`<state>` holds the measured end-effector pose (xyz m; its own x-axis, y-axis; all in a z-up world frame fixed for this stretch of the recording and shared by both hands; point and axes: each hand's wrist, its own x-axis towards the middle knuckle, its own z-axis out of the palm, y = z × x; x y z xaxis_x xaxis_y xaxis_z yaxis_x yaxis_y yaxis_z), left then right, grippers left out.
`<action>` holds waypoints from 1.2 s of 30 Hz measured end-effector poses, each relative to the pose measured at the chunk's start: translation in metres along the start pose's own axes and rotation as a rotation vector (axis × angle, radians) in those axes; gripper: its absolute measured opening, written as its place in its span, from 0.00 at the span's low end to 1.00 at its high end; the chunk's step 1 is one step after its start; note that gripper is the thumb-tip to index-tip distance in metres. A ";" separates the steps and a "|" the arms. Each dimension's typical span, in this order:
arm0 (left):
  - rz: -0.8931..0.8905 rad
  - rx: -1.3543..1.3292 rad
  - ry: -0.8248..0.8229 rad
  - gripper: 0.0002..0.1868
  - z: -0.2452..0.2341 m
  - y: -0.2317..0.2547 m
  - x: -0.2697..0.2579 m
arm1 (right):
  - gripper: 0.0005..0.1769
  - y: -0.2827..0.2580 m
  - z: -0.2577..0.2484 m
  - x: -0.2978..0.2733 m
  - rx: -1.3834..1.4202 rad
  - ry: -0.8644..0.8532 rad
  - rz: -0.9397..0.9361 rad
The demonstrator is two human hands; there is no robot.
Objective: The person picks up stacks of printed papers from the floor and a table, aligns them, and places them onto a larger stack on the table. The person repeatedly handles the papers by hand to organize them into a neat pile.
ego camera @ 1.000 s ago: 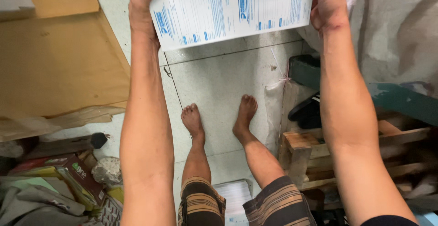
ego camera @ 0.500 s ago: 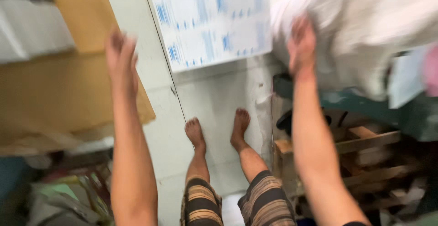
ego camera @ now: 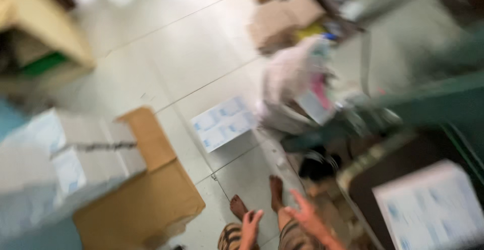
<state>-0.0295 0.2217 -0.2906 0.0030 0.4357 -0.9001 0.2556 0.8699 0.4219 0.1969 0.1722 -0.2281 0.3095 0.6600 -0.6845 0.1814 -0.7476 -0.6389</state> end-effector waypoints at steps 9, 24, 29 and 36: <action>0.031 0.326 -0.469 0.30 0.034 0.070 -0.121 | 0.31 0.029 -0.197 -0.196 -0.121 0.743 0.108; 0.194 0.360 -0.605 0.48 0.313 -0.020 -0.243 | 0.35 0.213 -0.459 -0.137 0.039 0.791 0.136; 0.213 0.513 -0.472 0.48 0.345 -0.041 -0.236 | 0.28 0.252 -0.462 -0.133 0.112 0.752 0.097; 0.413 0.421 -0.198 0.34 0.320 -0.029 -0.187 | 0.27 0.275 -0.361 -0.190 0.154 0.859 0.129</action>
<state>0.2715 0.0410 -0.1690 0.3525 0.6305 -0.6915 0.5539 0.4550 0.6973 0.5252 -0.1850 -0.1467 0.9251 0.2407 -0.2936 -0.0126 -0.7534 -0.6574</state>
